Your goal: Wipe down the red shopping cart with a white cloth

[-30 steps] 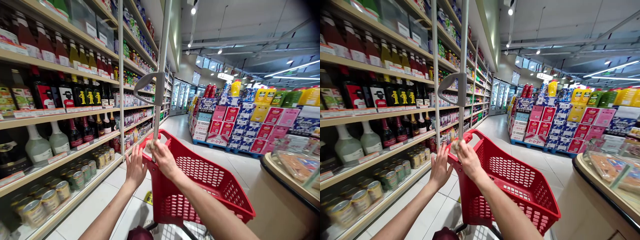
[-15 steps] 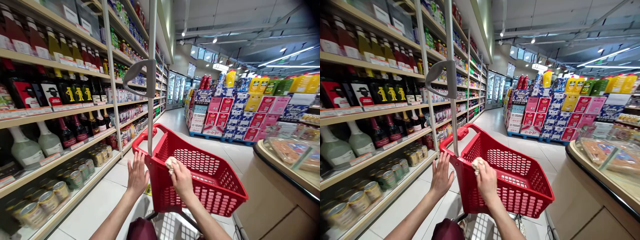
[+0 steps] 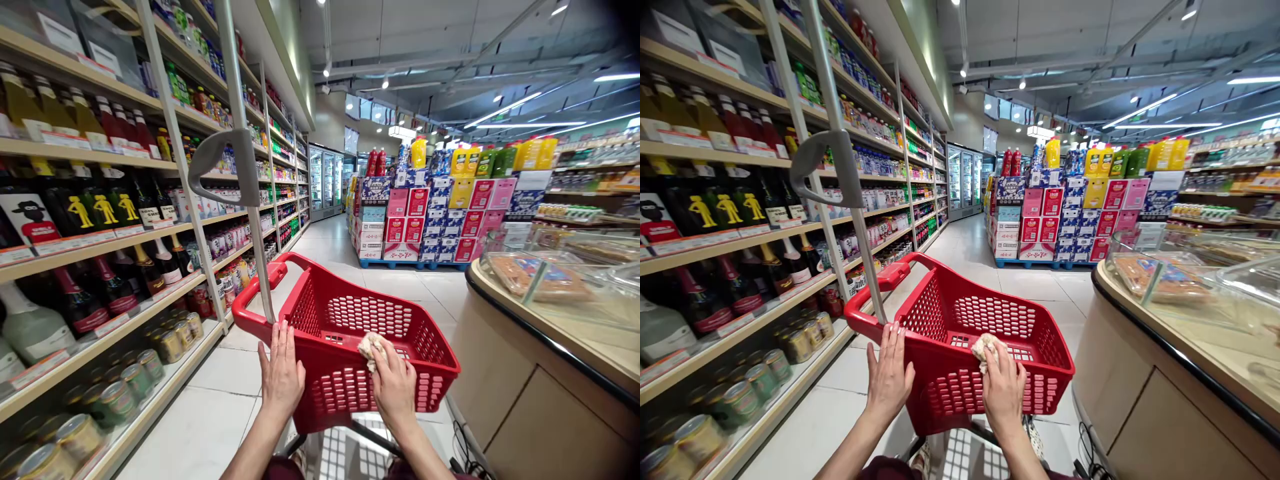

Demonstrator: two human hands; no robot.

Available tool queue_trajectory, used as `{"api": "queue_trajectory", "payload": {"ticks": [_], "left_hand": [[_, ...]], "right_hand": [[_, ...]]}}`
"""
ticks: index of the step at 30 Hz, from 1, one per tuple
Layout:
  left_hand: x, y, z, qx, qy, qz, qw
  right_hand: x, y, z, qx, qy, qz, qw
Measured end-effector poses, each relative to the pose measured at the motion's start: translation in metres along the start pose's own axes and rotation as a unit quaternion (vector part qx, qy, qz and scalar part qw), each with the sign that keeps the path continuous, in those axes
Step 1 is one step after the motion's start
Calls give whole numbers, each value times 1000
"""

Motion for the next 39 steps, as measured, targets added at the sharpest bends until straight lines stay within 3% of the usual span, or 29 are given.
{"api": "queue_trajectory", "payload": {"ticks": [2, 5, 7, 13, 15, 19, 23, 25, 31, 36, 39], "left_hand": [[-1, -16, -5, -9, 11, -12, 1000], [-4, -47, -18, -23, 35, -48, 998], [-6, -59, -25, -22, 44, -55, 997], [-11, -71, -32, -13, 39, -48, 998], [-14, -84, -35, -7, 34, -59, 998], [-21, -106, -40, 4, 18, -77, 997], [-24, -109, -44, -6, 11, -75, 997], [-25, -108, -45, -13, 8, -65, 998], [-24, -113, -49, -20, 24, -54, 998], [-21, -115, -50, -37, 77, -59, 995], [-19, -116, -49, -47, 88, -50, 994]], "right_hand": [[-4, 4, 1, -13, -11, 2, 1000], [0, 33, -7, 1, -2, 41, 999], [1, 33, -8, -4, 4, 53, 999], [-15, -55, 9, -107, -18, -49, 993], [-18, -60, 4, -116, -8, -50, 992], [-26, -61, -18, -105, 19, 13, 994], [-36, -128, -19, -137, 18, -62, 988], [-39, -147, -16, -146, 7, -89, 985], [-32, -109, -13, -98, 12, -10, 995], [-34, -154, 23, -112, 17, -175, 978], [-29, -134, 25, -106, 34, -156, 981]]}}
Point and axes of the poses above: each hand's wrist, its own x-axis towards the middle knuckle, its own z-axis out of the back of the hand, y = z × x, the point moved 10 cm from there along x, towards the middle knuckle, and after that the axes turned 2 degrees about x, right-handed, at the moved point
